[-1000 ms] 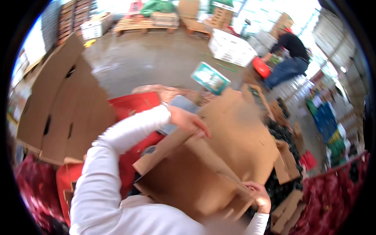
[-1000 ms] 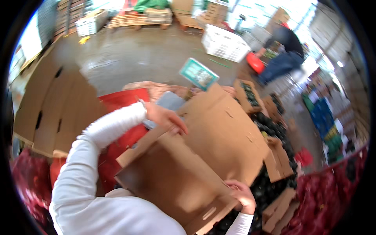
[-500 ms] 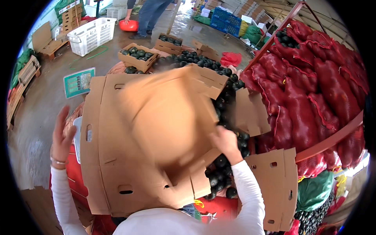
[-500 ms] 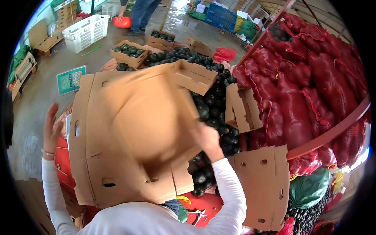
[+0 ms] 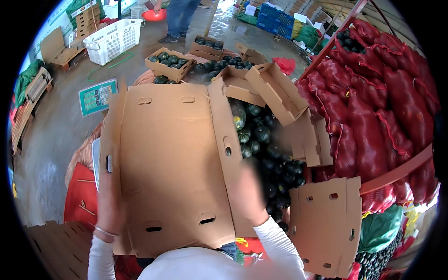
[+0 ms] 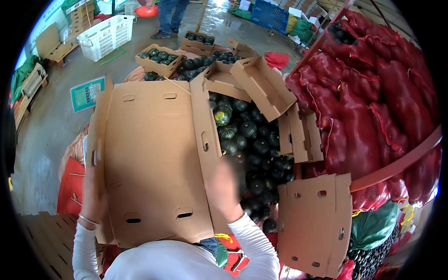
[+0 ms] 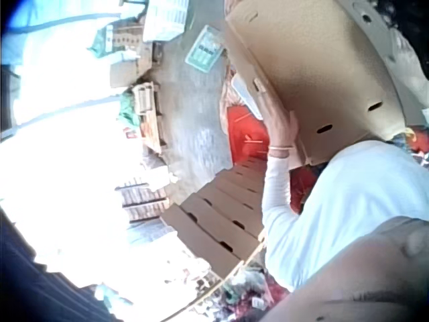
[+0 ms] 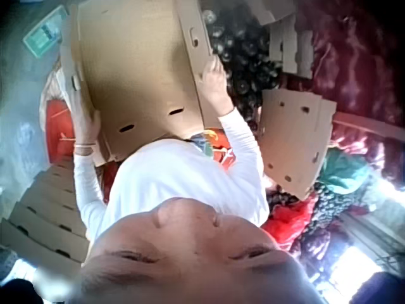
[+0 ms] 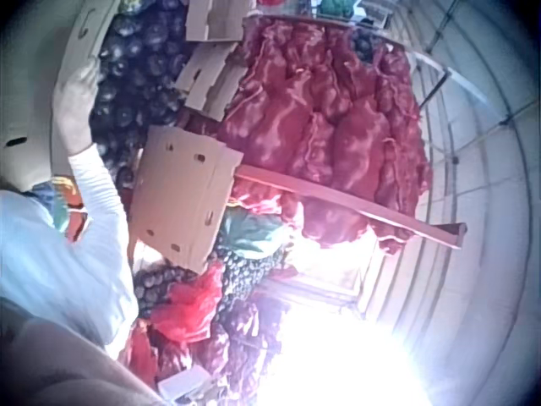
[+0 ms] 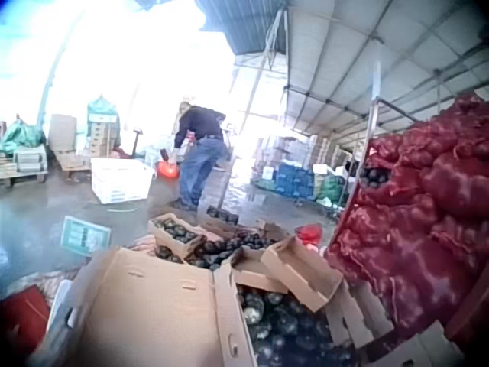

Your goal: The person folds cardboard boxes, places pumpkins into them, uses a small tool to trim stems, and weighs the boxes on a digital scale.

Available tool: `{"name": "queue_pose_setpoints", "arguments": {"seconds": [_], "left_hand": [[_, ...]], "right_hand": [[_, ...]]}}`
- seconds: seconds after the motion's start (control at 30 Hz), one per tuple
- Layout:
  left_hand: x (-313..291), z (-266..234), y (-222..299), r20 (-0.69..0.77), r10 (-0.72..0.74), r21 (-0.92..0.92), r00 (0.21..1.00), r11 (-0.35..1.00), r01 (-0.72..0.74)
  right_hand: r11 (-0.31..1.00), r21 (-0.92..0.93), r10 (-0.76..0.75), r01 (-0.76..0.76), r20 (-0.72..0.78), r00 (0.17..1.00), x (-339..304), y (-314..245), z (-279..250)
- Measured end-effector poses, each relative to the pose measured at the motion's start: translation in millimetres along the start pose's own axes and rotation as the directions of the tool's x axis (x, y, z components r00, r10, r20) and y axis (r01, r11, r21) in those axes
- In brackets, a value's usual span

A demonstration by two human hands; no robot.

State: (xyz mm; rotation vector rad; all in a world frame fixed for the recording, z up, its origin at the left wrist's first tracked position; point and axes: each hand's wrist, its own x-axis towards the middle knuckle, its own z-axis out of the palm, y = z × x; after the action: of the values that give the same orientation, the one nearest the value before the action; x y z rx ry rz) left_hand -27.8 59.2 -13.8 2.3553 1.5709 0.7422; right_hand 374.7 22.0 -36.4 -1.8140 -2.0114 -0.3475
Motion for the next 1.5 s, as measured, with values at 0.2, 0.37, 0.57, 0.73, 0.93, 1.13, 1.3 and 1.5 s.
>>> {"name": "queue_pose_setpoints", "arguments": {"seconds": [0.2,0.37,0.57,0.73,0.93,1.13,1.3,1.5], "left_hand": [[22,31,21,0.395,0.19,0.237,0.899,0.924,-0.299],[46,-21,28,0.684,0.293,0.185,0.668,0.816,-0.547],[41,-57,-30,0.176,0.359,0.184,0.916,0.903,-0.389],[13,-82,-49,-0.238,-0.626,-0.941,0.743,0.337,-0.019],[-102,-48,42,-0.107,0.085,-0.046,0.991,0.995,-0.091],[-95,-30,36,-0.178,-0.664,-0.849,0.726,0.477,0.228],[-44,-44,44,-0.445,0.03,0.108,0.895,0.994,0.02],[-28,-18,57,0.544,0.161,0.126,0.824,0.955,-0.27]], "right_hand": [[0.778,-0.484,-0.373,0.401,0.159,0.914,41,-77,-42],[0.853,0.003,-0.453,0.522,0.502,0.737,71,-50,18],[0.696,0.287,-0.691,0.658,0.515,0.507,76,-21,-32],[0.494,0.781,0.218,-0.382,0.314,0.924,108,12,-82],[0.795,0.201,-0.606,0.572,0.267,0.749,-40,28,-56],[0.095,0.925,0.383,-0.367,0.306,0.871,-34,-55,2],[0.928,0.304,-0.193,0.216,-0.105,0.976,8,-58,-39],[0.797,0.41,-0.604,0.443,0.556,0.571,32,-81,-5]]}}
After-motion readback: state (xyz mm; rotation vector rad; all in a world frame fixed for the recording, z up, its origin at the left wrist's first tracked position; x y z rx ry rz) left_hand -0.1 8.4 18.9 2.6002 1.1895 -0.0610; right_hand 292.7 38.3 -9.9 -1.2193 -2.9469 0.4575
